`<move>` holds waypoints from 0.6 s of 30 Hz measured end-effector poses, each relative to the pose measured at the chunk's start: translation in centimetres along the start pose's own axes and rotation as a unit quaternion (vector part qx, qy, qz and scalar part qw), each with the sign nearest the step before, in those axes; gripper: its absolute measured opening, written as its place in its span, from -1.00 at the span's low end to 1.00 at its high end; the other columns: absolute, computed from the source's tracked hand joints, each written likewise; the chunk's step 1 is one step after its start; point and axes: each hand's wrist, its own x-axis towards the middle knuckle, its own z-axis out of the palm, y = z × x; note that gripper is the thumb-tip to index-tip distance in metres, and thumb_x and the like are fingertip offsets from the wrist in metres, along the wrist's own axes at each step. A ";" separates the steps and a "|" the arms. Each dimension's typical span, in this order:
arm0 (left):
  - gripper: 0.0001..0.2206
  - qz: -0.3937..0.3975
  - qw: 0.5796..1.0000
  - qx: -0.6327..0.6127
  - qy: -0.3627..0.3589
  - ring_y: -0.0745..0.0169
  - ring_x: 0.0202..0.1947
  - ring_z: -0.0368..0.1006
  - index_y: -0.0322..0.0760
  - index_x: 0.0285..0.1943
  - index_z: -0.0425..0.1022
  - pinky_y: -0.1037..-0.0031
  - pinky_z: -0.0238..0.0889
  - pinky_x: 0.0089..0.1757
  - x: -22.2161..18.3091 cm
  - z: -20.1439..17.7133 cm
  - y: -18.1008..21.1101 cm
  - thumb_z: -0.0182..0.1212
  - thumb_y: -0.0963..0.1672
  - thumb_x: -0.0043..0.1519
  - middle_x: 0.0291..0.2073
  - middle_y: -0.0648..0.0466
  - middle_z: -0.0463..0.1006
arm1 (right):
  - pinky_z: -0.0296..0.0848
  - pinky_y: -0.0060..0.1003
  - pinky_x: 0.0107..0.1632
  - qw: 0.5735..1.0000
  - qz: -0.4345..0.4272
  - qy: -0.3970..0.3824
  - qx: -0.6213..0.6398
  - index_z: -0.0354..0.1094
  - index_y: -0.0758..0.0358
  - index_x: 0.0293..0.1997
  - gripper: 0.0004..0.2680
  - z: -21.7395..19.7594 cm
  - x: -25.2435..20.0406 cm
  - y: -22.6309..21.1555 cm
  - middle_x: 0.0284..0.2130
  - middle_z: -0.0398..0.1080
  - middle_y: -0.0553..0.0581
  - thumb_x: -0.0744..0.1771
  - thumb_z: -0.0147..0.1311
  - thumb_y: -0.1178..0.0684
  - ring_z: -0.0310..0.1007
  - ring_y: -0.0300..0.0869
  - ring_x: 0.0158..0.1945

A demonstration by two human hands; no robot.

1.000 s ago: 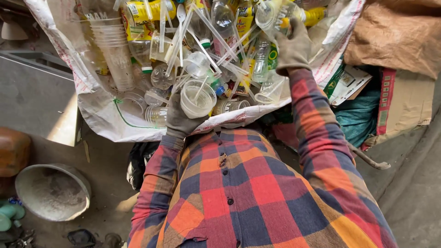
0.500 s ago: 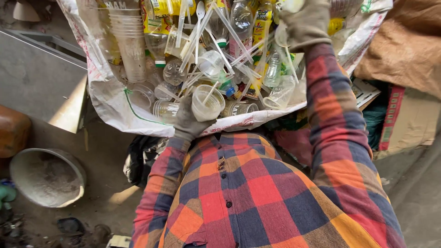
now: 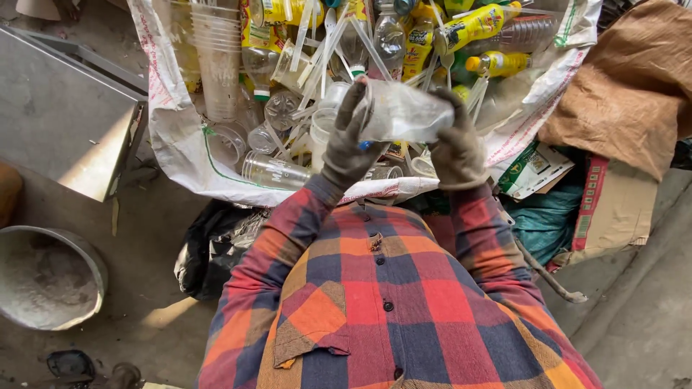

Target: Sorting through a large bag of plastic recyclables including cups, bottles, and utensils.

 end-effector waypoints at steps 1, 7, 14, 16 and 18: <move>-0.23 0.003 1.000 -0.002 -0.002 -0.03 0.63 -0.09 0.10 0.66 -0.06 0.39 0.23 0.46 0.3 -0.8 0.4 0.37 -0.14 0.33 0.62 0.01 -0.09 | 0.30 -0.07 0.51 1.000 -0.004 0.001 0.000 0.12 0.20 0.41 -0.46 -0.6 0.2 -0.3 0.28 0.28 0.20 0.27 0.31 0.06 0.32 0.00 0.40; -0.69 -0.013 0.986 0.080 -0.145 -0.21 0.40 0.30 -0.29 0.15 0.55 0.22 0.29 0.32 1.5 -2.1 3.9 0.42 -0.10 0.28 0.39 -0.26 0.31 | 0.16 -0.20 0.47 0.829 0.175 -0.101 -0.521 -0.05 0.29 0.53 -0.18 4.4 -0.1 -2.5 0.41 0.21 0.24 0.10 0.40 0.21 0.19 -0.02 0.47; -0.76 -0.058 0.968 0.100 -0.222 -0.26 0.28 0.38 -0.39 0.00 0.58 0.16 0.33 0.20 1.2 -6.9 8.0 0.37 -0.11 0.26 0.28 -0.29 0.38 | 0.20 -0.18 0.37 0.820 0.203 -0.185 -0.501 -0.26 0.20 0.59 -0.06 6.5 -0.2 -0.5 0.44 0.13 0.30 0.06 0.41 0.16 0.18 0.05 0.41; -0.77 -0.078 0.963 0.094 -0.240 -0.27 0.27 0.39 -0.38 0.02 0.58 0.16 0.34 0.19 1.0 -8.6 8.5 0.35 -0.13 0.27 0.28 -0.32 0.36 | 0.42 -0.20 0.25 0.804 0.286 -0.174 -0.492 -0.27 0.09 0.61 -0.06 6.5 -0.1 0.4 0.38 0.28 0.23 0.05 0.33 0.13 0.42 0.03 0.26; -0.83 -0.123 0.950 0.057 -0.280 -0.24 0.24 0.46 -0.37 0.02 0.57 0.15 0.35 0.19 0.6 -10.5 9.1 0.28 -0.17 0.32 0.28 -0.28 0.40 | 0.16 -0.15 0.41 0.820 0.164 -0.297 -0.461 -0.29 0.22 0.58 -0.04 4.9 -0.2 2.5 0.40 0.15 0.39 0.06 0.46 0.16 0.14 0.07 0.46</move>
